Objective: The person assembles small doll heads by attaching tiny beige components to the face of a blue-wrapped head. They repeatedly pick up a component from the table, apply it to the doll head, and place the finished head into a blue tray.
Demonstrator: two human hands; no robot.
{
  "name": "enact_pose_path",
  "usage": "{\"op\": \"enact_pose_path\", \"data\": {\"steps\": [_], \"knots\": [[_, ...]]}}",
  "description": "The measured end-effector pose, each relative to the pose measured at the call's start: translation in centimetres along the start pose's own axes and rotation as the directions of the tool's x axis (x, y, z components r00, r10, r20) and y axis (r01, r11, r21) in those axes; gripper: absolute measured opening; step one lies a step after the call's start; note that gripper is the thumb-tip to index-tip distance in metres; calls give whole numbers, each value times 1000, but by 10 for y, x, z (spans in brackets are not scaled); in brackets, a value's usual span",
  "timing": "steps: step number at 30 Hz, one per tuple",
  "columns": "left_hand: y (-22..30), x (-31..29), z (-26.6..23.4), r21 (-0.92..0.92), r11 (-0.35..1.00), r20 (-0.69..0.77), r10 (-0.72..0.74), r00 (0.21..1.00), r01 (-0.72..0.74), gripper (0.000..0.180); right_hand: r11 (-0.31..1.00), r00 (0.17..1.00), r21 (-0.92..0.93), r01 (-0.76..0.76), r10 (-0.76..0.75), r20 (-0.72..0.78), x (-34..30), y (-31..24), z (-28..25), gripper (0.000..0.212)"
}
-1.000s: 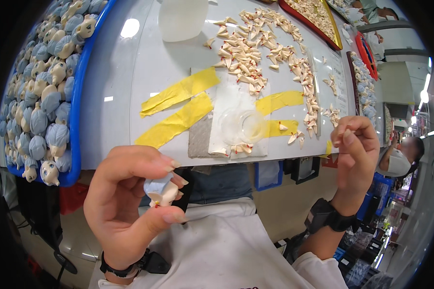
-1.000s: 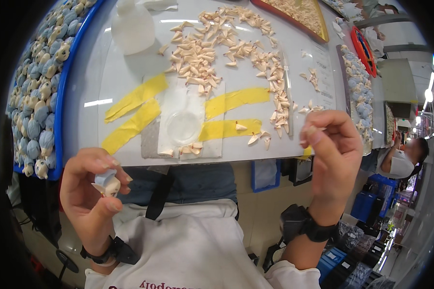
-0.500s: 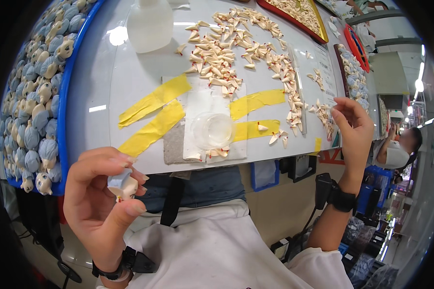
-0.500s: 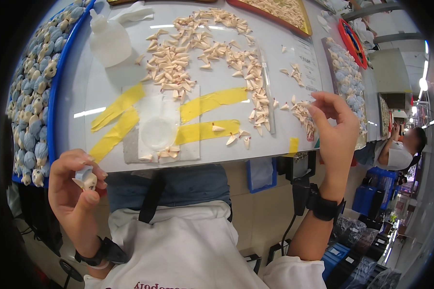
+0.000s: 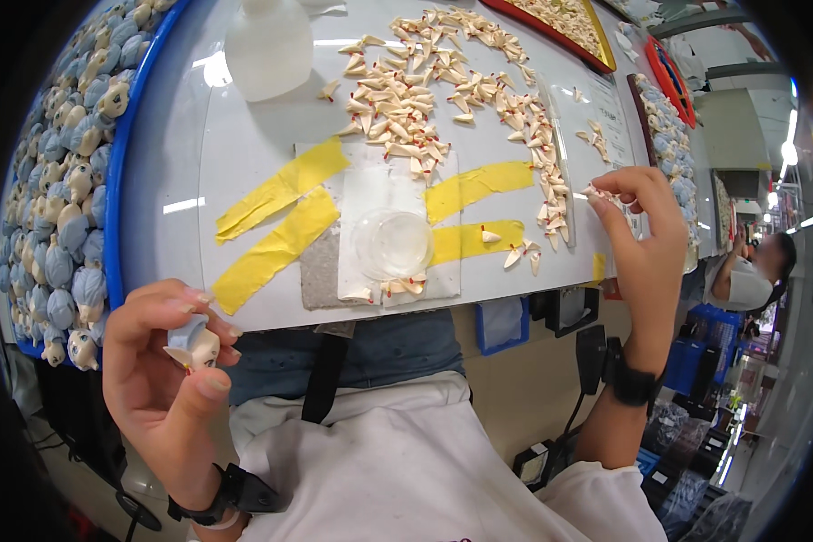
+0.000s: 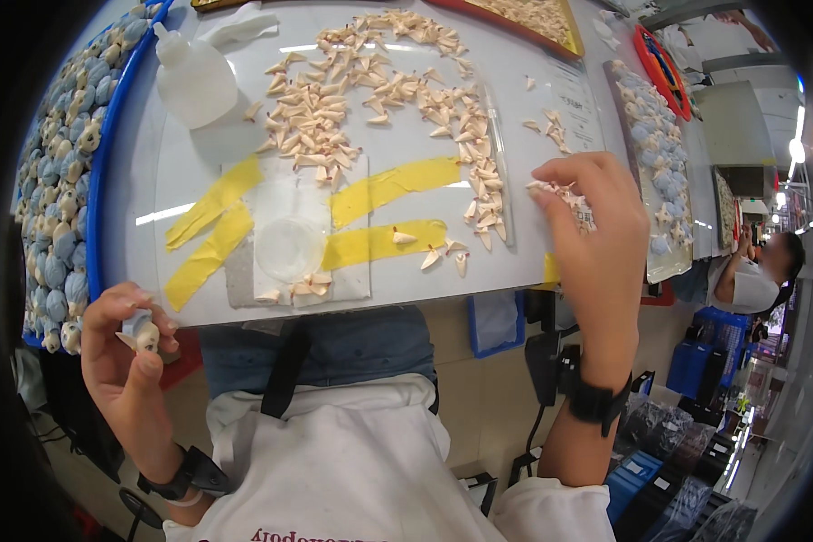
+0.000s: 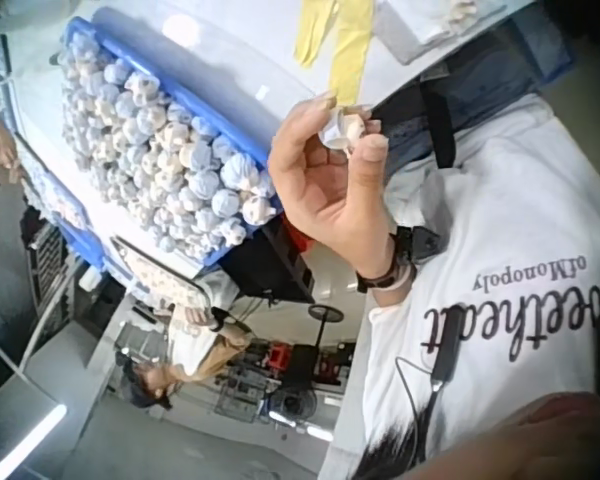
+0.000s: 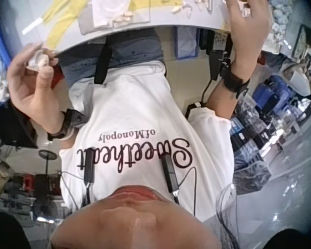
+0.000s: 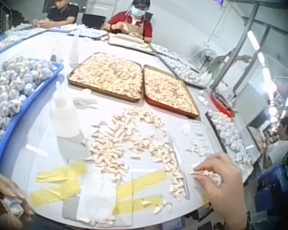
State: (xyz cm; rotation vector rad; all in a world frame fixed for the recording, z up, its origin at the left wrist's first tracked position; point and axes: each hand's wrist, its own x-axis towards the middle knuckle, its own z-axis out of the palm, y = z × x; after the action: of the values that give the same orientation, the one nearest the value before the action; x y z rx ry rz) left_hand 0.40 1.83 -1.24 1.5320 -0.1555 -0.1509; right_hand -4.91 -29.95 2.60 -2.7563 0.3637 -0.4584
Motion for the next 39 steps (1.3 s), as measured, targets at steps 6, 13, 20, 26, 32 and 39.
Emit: {"op": "enact_pose_path", "data": {"steps": [6,13,20,26,32,39], "knots": [[2,1,5,-9,1000,50,19,999,-18,43,961,963,168,218,-240,125,-7,-44,20,14],[1,-3,6,-121,993,87,0,996,11,42,943,947,157,295,-310,87,-3,-47,26,12],[-6,-4,6,-201,978,167,90,982,-56,41,618,989,773,-145,93,112,-22,-40,3,16],[-7,-3,5,-235,968,279,155,948,-89,31,509,989,848,-149,95,116,-31,-29,6,20],[-4,-6,9,-326,945,288,78,954,22,30,439,961,868,-234,238,138,-31,-35,9,26],[-8,-7,15,-223,975,211,62,975,-14,42,185,982,967,-177,96,161,-27,-42,12,21]]}}
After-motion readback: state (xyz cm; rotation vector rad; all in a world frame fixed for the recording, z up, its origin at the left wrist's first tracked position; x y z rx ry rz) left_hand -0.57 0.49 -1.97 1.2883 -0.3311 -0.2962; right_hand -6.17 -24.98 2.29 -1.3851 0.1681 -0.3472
